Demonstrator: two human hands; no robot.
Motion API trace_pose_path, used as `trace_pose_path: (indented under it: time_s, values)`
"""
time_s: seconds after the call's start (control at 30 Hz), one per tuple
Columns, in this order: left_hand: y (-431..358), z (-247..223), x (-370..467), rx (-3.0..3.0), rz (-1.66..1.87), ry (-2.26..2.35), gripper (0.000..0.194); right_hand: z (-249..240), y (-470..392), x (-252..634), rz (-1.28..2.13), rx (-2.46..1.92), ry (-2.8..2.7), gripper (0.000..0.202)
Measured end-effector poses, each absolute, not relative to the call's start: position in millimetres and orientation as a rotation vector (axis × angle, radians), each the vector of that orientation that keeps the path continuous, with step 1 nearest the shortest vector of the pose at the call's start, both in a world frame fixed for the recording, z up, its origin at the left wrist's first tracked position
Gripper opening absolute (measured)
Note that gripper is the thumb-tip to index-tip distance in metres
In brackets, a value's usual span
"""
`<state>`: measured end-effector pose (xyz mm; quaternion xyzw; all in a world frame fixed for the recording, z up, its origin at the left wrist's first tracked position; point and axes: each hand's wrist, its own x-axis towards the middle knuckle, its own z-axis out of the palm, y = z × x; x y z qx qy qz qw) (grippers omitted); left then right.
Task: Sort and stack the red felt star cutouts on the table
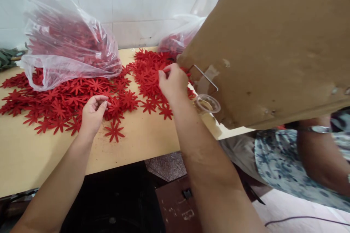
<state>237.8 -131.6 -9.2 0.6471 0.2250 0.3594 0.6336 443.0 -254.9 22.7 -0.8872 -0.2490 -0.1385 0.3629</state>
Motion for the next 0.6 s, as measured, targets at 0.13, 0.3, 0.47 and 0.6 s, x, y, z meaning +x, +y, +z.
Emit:
trace_pose_path:
  time_s: [0.13,0.3,0.47,0.6]
  values:
    - [-130.4,-10.3,237.6,1.475,0.826,0.538,0.008,24.5,-265.0,454.3,-0.596,-2.550,-0.650,0.048]
    - [-130.8,-12.1,238.9,1.513,0.809,0.553,0.008,9.7,-237.4,401.1,-0.292,-2.456,-1.147,0.026]
    - [-128.2,-13.0,238.9,1.512,0.802,0.576,0.008,-11.9,-211.5,383.7,0.065,-2.535,-1.168,0.010]
    - [-128.5,-10.1,238.6,1.489,0.797,0.570,0.008,-13.4,-218.9,393.3,0.090,-2.423,-1.045,0.006]
